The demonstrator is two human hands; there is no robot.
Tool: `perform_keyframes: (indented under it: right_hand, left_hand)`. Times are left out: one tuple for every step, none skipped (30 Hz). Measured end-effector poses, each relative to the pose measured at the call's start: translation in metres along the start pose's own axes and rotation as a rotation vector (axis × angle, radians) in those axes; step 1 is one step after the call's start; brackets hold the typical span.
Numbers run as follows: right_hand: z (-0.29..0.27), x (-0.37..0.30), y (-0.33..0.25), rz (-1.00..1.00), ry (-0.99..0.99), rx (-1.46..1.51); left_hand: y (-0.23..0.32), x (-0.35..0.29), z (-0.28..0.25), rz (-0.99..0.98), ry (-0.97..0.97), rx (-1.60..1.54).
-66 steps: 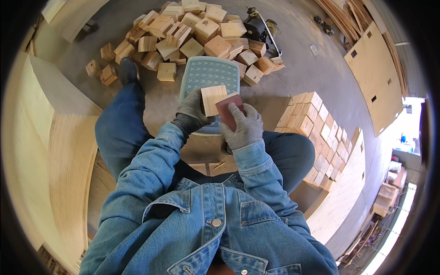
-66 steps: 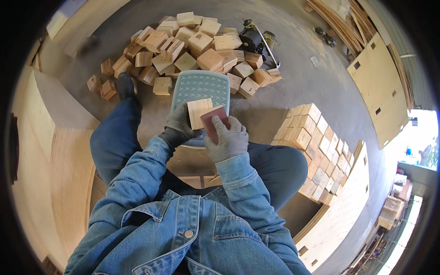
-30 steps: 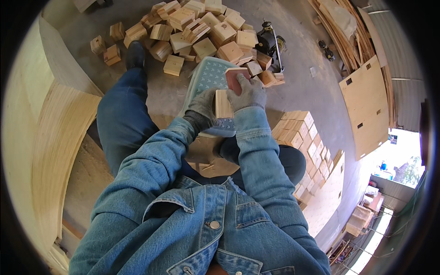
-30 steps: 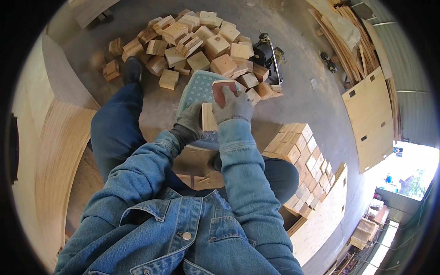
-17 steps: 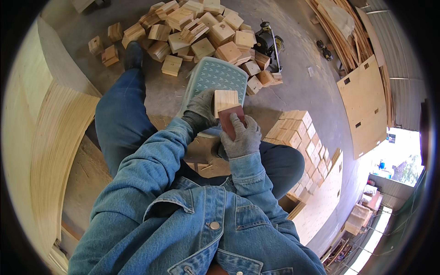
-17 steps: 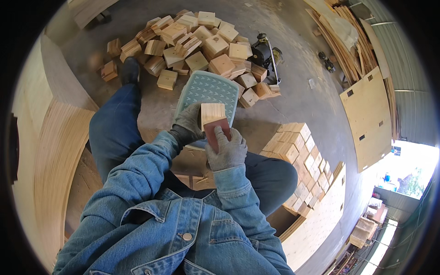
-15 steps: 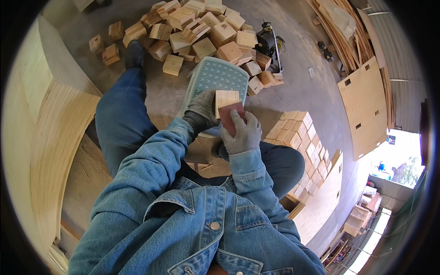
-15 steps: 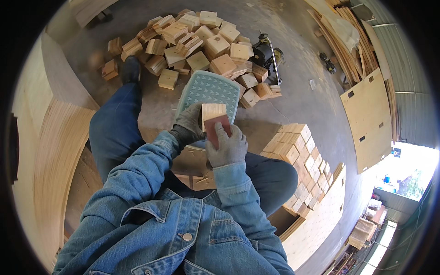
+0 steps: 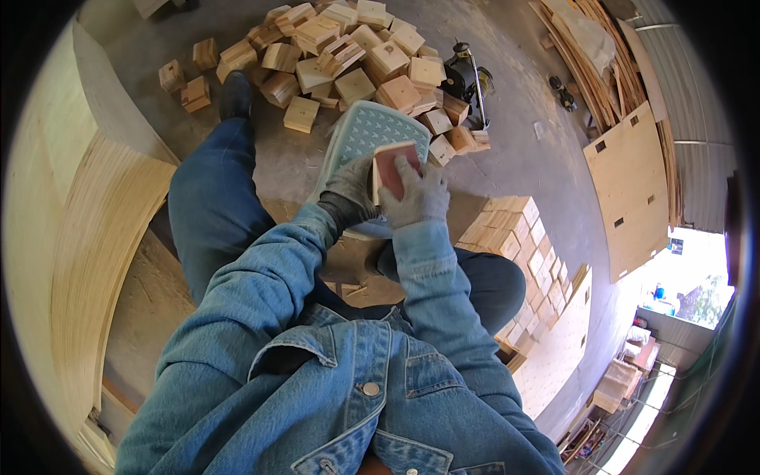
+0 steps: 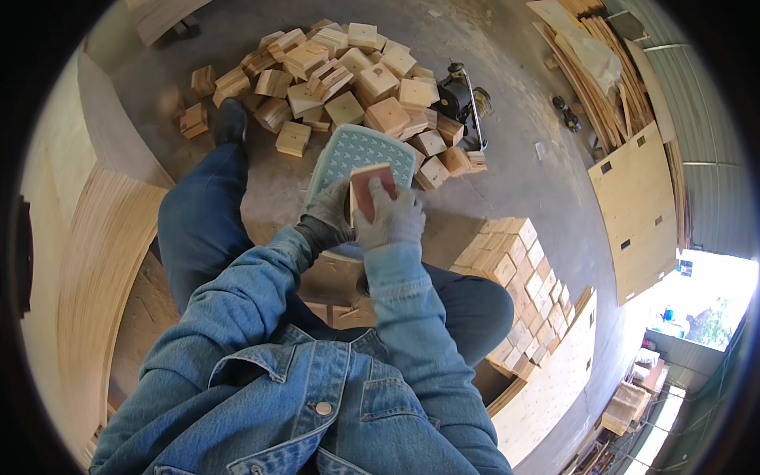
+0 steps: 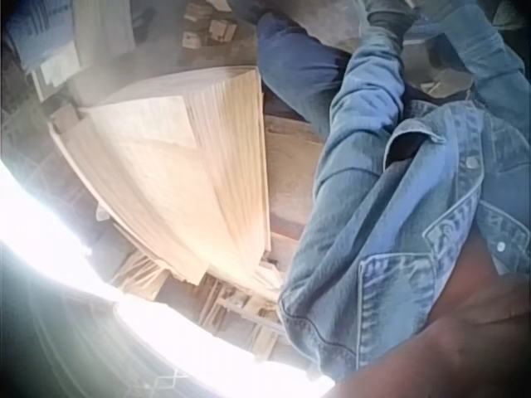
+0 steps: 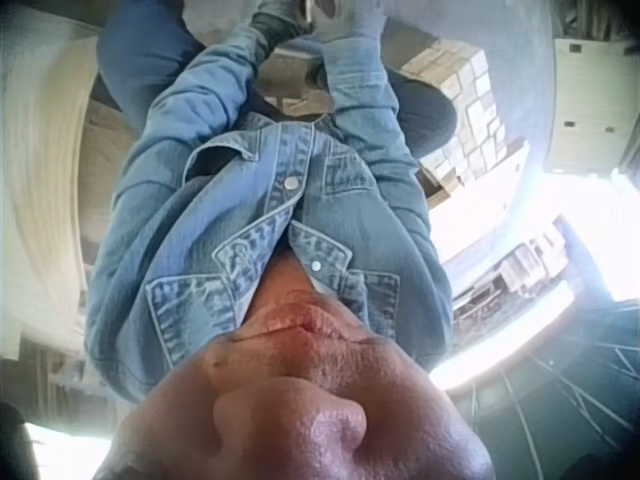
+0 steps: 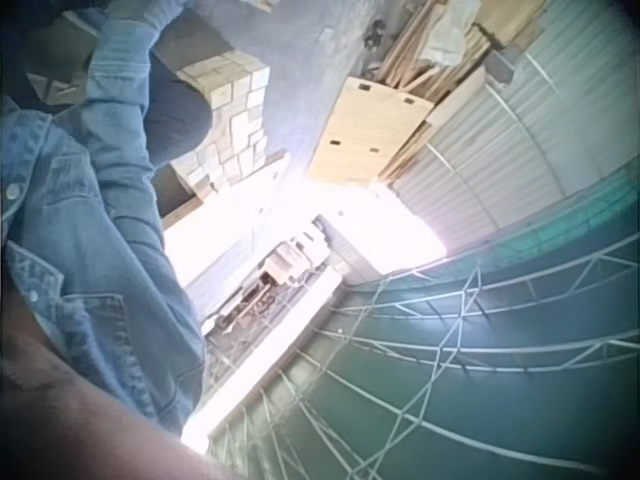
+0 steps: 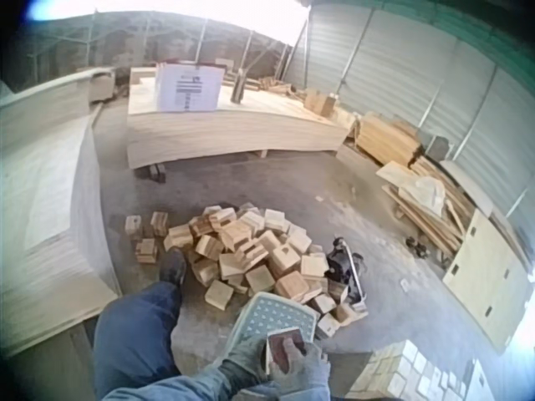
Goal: The person sits on the floor and sands small wooden blocks using a sanding block. They hold each block in one hand and rub the sanding block over its surfaces, then place the finished block into a nearby stack.
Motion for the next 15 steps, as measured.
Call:
perform_keyframes:
  right_hand:
    - [-0.002, -0.017, 0.0, -0.003, 0.017, -0.005]
    - [-0.004, -0.031, -0.002, -0.02, 0.03, 0.012]
    - [-0.006, -0.046, -0.004, -0.04, 0.04, 0.025]
    - [-0.008, -0.057, -0.006, -0.06, 0.05, 0.039]
    - [-0.007, -0.066, -0.005, -0.056, 0.039, 0.043]
    - [-0.007, -0.073, -0.004, -0.055, 0.027, 0.047]
    - [-0.006, -0.076, -0.004, -0.055, 0.015, 0.052]
    - [-0.007, -0.075, -0.004, -0.054, 0.017, 0.044]
    - [-0.009, -0.074, -0.004, -0.055, 0.019, 0.037]
    - [-0.01, -0.072, -0.004, -0.057, 0.021, 0.031]
    - [-0.011, -0.067, -0.003, -0.057, 0.032, 0.028]
    - [-0.01, -0.058, -0.003, -0.058, 0.042, 0.025]
    - [-0.009, -0.048, -0.003, -0.06, 0.052, 0.023]
    - [-0.007, -0.035, -0.004, -0.056, 0.057, 0.036]
    - [-0.007, -0.019, -0.005, -0.053, 0.064, 0.046]
  left_hand:
    - [0.005, -0.001, 0.0, -0.048, -0.028, -0.067]
    - [0.009, -0.001, -0.003, -0.092, -0.049, -0.128]
    - [0.007, 0.003, -0.005, -0.025, -0.033, -0.046]
    - [0.001, 0.003, -0.005, -0.026, -0.03, -0.031]
    - [0.0, 0.003, -0.005, -0.031, -0.032, -0.016]
    - [0.0, 0.003, -0.005, -0.036, -0.032, 0.0]
    - [-0.001, 0.002, -0.005, -0.041, -0.044, -0.013]
    - [0.0, 0.001, -0.004, -0.051, -0.026, -0.06]
    - [0.001, -0.001, -0.004, -0.061, -0.005, -0.107]
    - [0.001, -0.002, -0.004, -0.072, 0.017, -0.152]
    - [0.004, -0.001, -0.004, -0.06, 0.013, -0.098]
    - [0.006, -0.001, -0.005, -0.049, 0.01, -0.044]
    - [0.008, 0.0, -0.005, -0.039, 0.008, 0.011]
    - [0.004, -0.001, -0.005, -0.02, 0.013, 0.012]
    - [-0.001, -0.001, -0.005, 0.001, 0.02, 0.013]
Point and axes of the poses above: each hand's wrist, its own x-axis towards the middle knuckle, its own z-axis out of the palm, y = z × x, the point moved 7 cm from there along x, towards the middle knuckle, and after that the axes turned 12 degrees about -x, right-handed, at the moved point
